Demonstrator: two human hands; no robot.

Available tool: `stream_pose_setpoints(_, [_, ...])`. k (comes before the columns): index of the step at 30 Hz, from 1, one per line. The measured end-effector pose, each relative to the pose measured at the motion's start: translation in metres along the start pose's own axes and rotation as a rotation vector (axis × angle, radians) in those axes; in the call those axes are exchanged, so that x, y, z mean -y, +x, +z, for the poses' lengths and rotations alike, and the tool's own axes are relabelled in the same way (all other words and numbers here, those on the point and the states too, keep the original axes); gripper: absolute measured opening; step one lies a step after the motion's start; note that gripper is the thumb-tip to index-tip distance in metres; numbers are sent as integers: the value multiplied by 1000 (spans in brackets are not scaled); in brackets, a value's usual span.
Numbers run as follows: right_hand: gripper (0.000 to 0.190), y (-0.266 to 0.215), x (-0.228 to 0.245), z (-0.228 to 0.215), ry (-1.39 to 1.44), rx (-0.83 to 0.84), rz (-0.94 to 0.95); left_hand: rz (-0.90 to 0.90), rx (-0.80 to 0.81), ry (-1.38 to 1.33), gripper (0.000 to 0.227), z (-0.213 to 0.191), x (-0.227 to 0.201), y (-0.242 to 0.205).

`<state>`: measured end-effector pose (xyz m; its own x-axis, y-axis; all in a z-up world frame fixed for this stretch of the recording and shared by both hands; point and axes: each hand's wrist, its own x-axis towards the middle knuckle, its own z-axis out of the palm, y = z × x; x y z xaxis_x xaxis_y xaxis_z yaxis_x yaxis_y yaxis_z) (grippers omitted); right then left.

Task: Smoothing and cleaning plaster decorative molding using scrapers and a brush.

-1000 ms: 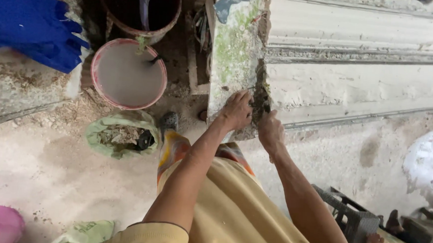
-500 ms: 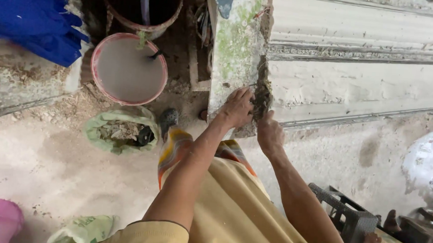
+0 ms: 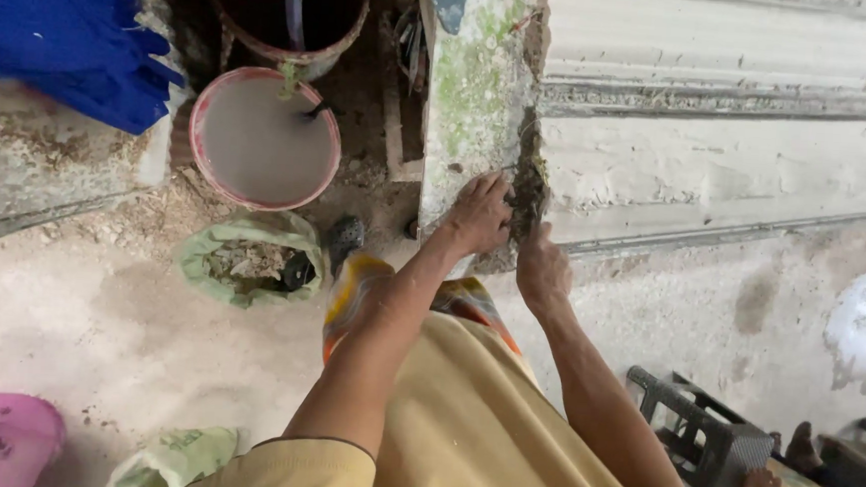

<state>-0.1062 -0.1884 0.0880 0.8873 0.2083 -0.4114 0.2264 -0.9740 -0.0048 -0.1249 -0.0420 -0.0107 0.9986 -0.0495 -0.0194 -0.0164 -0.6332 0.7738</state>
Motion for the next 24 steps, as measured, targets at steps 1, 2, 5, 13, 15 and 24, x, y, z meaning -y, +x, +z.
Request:
stream_pose_setpoints(1, [35, -2, -4, -6, -9, -2, 8, 29, -47, 7, 26, 3, -4, 5])
stream_pose_setpoints(2, [35, 2, -12, -2, -13, 1, 17, 32, -42, -1, 26, 12, -8, 1])
stream_pose_setpoints(5, [35, 29, -22, 18, 39, -68, -19, 63, -77, 26, 22, 16, -1, 2])
stream_pose_setpoints(13, [30, -14, -29, 30, 112, -76, 21, 75, -34, 35, 21, 15, 0, 2])
stream_pose_setpoints(15, [29, -8, -23, 18, 101, -101, 25, 67, -48, 29, 19, 8, -2, 6])
stream_pose_setpoints(24, [32, 28, -22, 23, 29, -41, -45, 56, -44, 60, 18, 11, -8, 6])
